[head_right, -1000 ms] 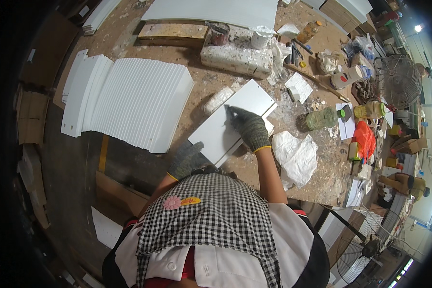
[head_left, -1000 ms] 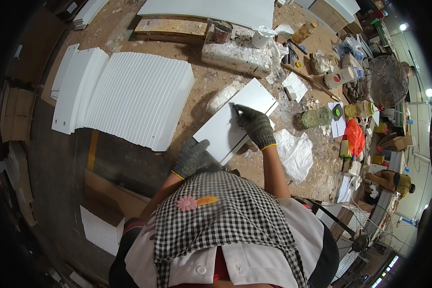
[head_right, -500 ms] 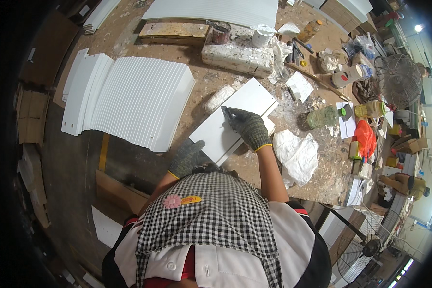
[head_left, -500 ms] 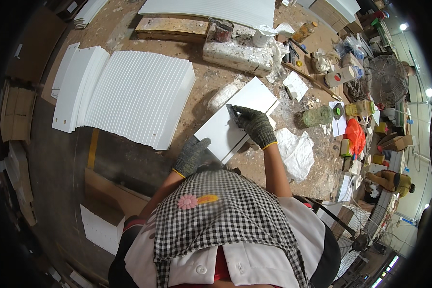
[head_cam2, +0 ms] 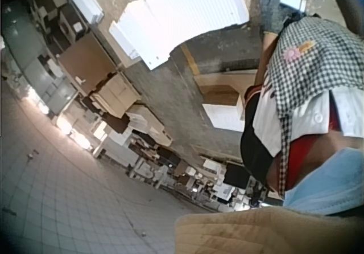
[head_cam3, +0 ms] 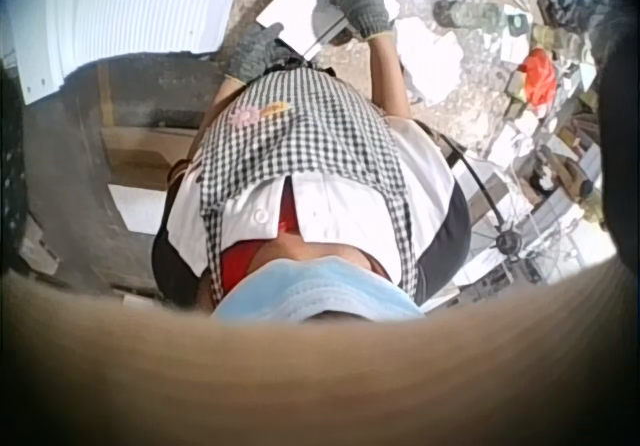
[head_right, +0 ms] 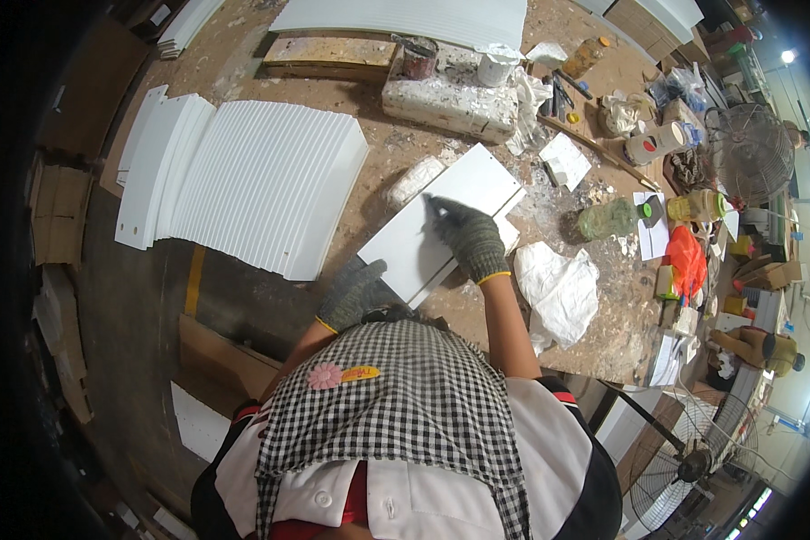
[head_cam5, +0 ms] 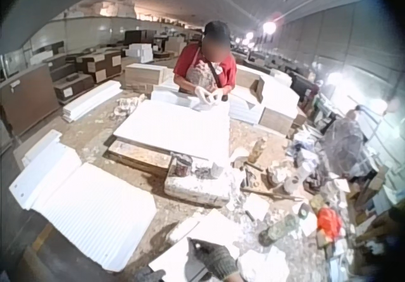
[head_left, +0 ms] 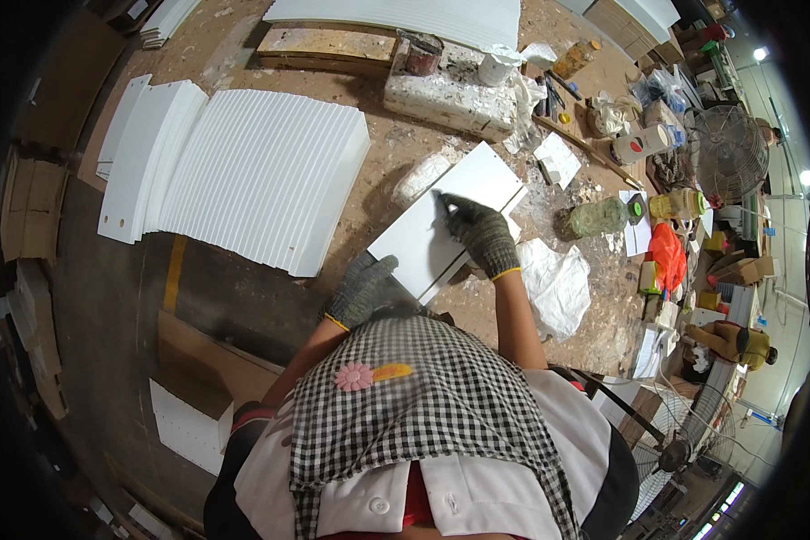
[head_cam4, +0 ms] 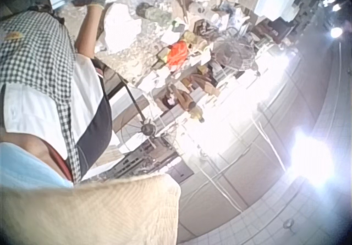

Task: The person repeatedly wipes white rectangular panels with a cloth, flipping each panel and moving it to a stack after cleaning. The person handles the panels one at a time and uses a cloth to wipe both sides.

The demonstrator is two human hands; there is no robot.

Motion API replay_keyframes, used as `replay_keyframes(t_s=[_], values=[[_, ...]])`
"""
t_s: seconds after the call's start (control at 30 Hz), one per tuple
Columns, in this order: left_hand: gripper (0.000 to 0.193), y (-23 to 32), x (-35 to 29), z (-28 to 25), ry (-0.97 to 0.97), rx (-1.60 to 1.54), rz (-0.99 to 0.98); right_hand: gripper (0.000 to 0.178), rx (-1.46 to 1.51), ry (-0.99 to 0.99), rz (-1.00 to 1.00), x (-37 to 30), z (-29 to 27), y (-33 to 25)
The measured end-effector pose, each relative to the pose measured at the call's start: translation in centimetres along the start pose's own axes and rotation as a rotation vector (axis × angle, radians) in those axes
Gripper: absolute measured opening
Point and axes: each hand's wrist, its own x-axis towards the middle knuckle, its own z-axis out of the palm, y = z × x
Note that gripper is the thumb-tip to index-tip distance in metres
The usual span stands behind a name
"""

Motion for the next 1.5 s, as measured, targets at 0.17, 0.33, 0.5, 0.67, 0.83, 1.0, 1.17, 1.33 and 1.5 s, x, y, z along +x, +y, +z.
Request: replay_keyframes(t_s=[0.17,0.33,0.5,0.67,0.83,1.0,1.17,1.33,1.5], values=[[0.034,1.6,-0.2,-0.5,-0.063,0.357,0.285,0.043,-0.047,-0.016,0.071,-0.2,0.5,-0.2],[0.050,3.5,-0.5,-0.7,-0.038,0.370,0.232,0.046,-0.114,-0.160,0.071,-0.1,0.6,0.2],[0.057,4.7,-1.0,-1.0,-0.049,0.551,0.217,0.046,-0.036,0.010,0.030,-0.2,1.2,0.5],[0.057,5.8,-0.7,-0.6,-0.093,0.611,0.108,0.046,-0.217,-0.116,0.029,-0.2,0.8,-0.2],[0.049,5.4,-0.4,-0.1,-0.036,0.229,0.002,0.042,-0.182,0.023,0.027,0.1,-0.1,-0.8],[0.049,4.7,-0.4,-0.3,-0.014,0.556,0.217,0.042,-0.138,0.070,0.023,0.3,0.2,-0.6],[0.046,7.2,-0.3,-0.1,0.035,-0.334,-0.347,0.049,-0.108,-0.127,-0.026,-1.0,1.8,-0.2],[0.036,9.5,-0.5,-0.3,-0.036,0.215,-0.225,0.047,-0.115,-0.019,-0.022,-1.8,2.4,-0.4],[0.032,8.5,0.5,0.1,-0.027,0.388,0.014,0.048,-0.213,-0.212,-0.057,-2.0,2.2,-1.2]])
